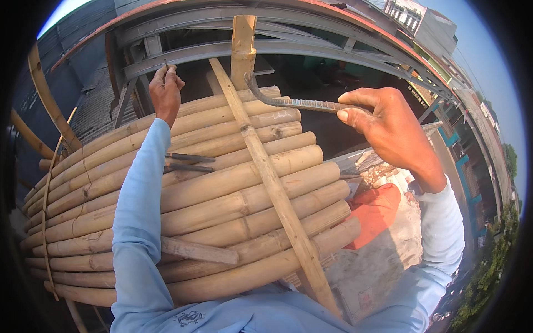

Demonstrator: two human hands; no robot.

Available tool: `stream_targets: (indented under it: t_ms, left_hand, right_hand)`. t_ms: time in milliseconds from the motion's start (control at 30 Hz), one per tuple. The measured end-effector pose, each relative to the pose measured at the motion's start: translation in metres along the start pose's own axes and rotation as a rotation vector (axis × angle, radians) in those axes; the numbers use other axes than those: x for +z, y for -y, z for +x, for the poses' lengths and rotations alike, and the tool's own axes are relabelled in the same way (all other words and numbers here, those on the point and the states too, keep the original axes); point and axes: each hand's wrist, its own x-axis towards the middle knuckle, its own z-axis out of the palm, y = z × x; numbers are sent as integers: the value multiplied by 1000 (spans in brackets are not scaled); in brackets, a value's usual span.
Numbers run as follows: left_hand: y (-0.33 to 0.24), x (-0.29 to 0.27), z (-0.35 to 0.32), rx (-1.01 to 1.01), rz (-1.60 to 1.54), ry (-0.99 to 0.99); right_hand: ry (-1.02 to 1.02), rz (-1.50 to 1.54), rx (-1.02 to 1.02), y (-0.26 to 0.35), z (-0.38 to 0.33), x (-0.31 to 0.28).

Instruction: The person uses a metal hook tool to pry apart and reposition bamboo poles within a curved scaffolding structure. They repeatedly lift, align, and secure the poles by hand, working on the upper section of the assembly.

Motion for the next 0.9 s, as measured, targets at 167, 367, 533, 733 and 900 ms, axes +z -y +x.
stream_targets:
  t_ms: [167, 367, 533, 733, 900]
  left_hand:
    - [36, 16, -30, 206, 208, 119]
    - [35, 45, -96, 648, 200, 601]
    - [38, 37, -98, 606, 245, 714]
    - [52, 60, -100, 519, 258, 843]
    - [42, 94, -126, 446, 205, 986]
  right_hand:
    - [-458, 194, -76, -22, 56, 18]
    - [-650, 166, -410, -77, 91, 178]
    - [-29, 258, -116, -48, 109, 176]
    - [-40, 24, -178, -29, 187, 103]
    - [414, -296, -74, -21, 292, 66]
